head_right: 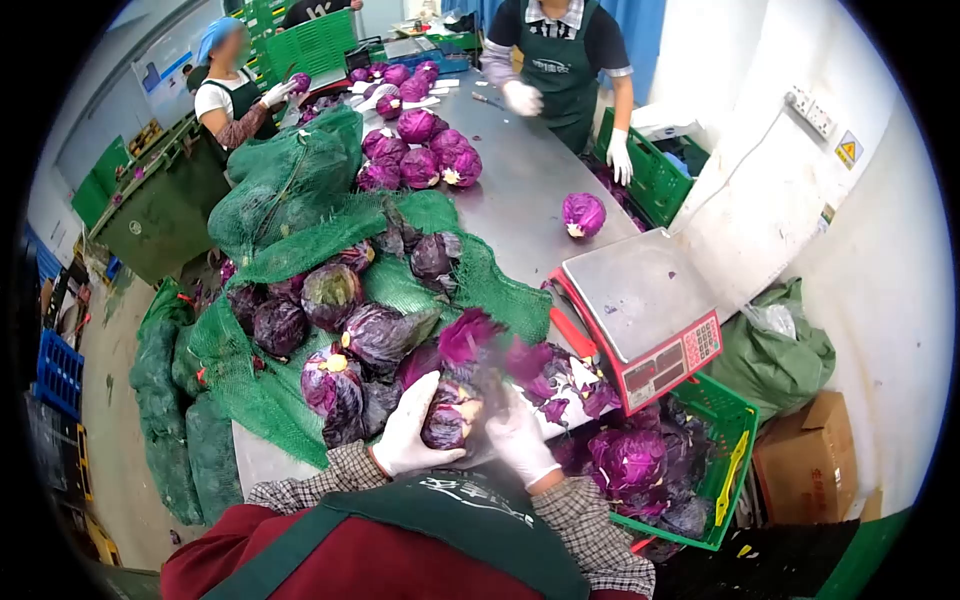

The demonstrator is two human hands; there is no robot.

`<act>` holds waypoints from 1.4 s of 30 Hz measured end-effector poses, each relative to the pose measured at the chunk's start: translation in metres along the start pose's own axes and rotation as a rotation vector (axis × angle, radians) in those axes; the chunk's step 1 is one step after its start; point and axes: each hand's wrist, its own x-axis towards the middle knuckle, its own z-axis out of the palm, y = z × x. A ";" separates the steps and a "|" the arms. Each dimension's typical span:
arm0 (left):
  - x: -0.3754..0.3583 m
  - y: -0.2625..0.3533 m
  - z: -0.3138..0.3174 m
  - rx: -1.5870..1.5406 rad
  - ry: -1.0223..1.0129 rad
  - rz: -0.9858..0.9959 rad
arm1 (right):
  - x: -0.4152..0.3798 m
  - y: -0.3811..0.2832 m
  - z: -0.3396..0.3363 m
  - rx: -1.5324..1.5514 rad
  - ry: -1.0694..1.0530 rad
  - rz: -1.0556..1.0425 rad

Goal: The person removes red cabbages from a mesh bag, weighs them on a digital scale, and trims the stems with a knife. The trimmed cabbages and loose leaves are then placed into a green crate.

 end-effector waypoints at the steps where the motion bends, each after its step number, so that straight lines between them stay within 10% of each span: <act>1: 0.008 0.009 -0.002 -0.031 -0.020 -0.052 | -0.007 -0.028 -0.012 0.111 0.030 0.062; 9: 0.054 0.000 0.015 0.065 -0.292 -0.167 | -0.093 -0.034 -0.140 0.118 0.469 0.033; 14: 0.056 -0.008 0.017 0.036 -0.368 -0.226 | -0.182 0.072 -0.241 -0.747 0.516 0.446; 17: 0.056 -0.003 0.019 0.061 -0.340 -0.222 | -0.134 -0.017 -0.160 -0.219 0.544 0.281; 25: 0.035 0.017 0.032 0.155 -0.177 -0.088 | -0.029 0.002 -0.014 -0.405 0.054 -0.208; 38: 0.045 0.028 0.050 0.214 -0.071 -0.076 | -0.008 0.003 -0.013 -0.528 0.036 -0.159; 42: 0.051 0.034 0.056 0.246 -0.125 -0.118 | 0.011 -0.008 -0.030 -0.451 -0.060 0.141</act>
